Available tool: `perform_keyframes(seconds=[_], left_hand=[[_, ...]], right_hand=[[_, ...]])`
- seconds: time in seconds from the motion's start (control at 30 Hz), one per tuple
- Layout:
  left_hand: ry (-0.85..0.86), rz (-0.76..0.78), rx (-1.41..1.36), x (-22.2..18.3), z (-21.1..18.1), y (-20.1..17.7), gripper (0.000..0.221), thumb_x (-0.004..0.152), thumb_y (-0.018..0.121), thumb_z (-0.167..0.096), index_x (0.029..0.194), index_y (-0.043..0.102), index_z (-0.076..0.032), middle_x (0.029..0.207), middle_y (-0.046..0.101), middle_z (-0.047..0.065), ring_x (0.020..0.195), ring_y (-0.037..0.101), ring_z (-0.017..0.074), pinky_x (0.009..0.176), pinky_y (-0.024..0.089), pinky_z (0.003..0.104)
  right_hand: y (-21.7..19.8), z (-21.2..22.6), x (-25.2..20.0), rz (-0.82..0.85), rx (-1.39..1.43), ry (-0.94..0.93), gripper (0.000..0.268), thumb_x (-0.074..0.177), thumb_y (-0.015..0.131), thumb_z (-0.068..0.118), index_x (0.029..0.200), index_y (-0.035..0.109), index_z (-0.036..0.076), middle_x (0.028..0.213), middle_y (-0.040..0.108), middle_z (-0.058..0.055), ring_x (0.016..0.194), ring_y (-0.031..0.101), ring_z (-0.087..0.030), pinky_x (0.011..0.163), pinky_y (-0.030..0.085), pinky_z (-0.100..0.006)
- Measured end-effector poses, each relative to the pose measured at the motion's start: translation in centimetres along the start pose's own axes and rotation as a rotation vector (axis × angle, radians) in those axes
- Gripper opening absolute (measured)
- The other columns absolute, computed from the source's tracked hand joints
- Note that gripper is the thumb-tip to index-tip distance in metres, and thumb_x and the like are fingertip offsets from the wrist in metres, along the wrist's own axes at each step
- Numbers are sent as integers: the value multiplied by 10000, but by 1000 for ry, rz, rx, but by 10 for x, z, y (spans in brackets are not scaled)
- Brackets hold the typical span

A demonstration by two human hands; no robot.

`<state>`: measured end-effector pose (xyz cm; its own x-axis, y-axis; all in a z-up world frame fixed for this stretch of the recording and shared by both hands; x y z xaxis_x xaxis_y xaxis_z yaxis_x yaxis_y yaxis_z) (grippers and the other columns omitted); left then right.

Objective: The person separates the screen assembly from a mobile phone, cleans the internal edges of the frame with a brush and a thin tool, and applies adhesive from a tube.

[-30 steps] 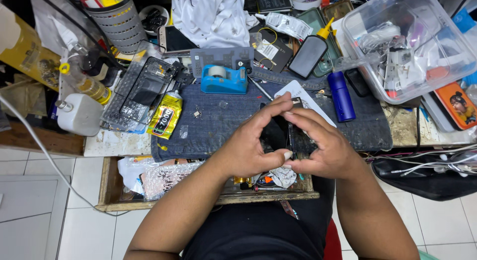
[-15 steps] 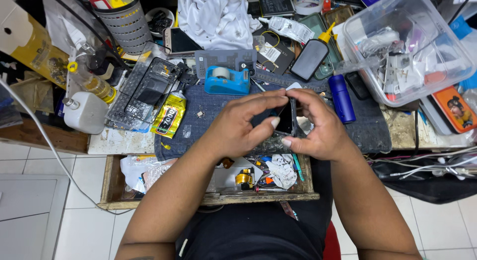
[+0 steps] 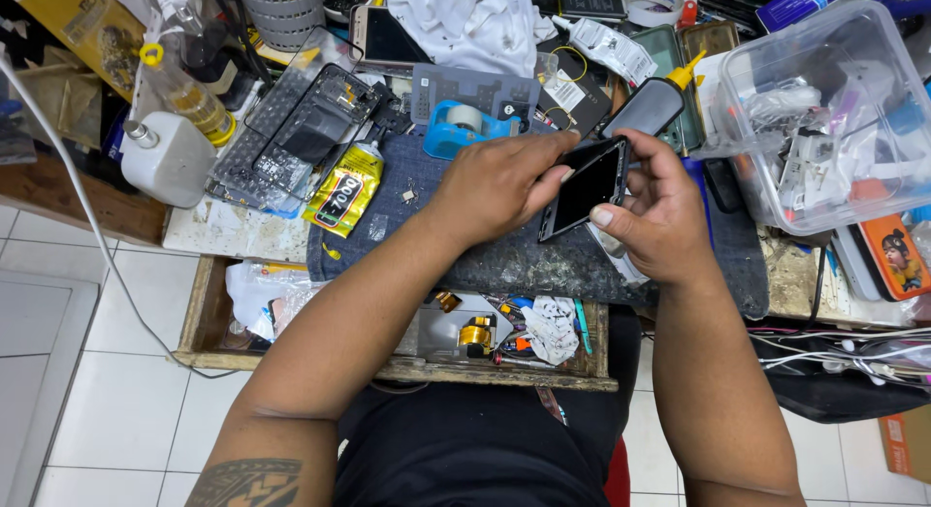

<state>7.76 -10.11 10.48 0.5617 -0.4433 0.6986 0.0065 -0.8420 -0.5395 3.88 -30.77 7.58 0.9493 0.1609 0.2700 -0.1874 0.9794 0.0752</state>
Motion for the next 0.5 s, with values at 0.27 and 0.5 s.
perform_keyframes(seconds=[0.27,0.5], left_hand=[[-156,129,-240,3,21,26,302,946,686,-244,1198,701,-80,1133,751,147,1048,721,344,896,571,447],[-197,92,-306,-9,9,26,268,998,629,-230,1213,718,-98,1143,757,138,1052,733,340,910,572,429]], right_hand=[[5,4,-4,41,5,-27,866,833,863,107,1563,412,-14,1398,611,-109,1286,620,-196,1144,504,-354],[11,13,-16,101,-50,-112,839,868,825,146,1562,380,-13,1506,561,-126,1424,545,-218,1250,429,-369]])
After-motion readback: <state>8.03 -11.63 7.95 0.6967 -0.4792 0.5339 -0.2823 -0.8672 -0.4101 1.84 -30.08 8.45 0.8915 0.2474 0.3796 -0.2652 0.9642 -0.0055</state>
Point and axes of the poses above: each hand's wrist, its own x-axis towards the middle knuckle, its own y-axis out of the palm, z = x × y, the point moved 5 cm from there along x, towards the middle knuckle
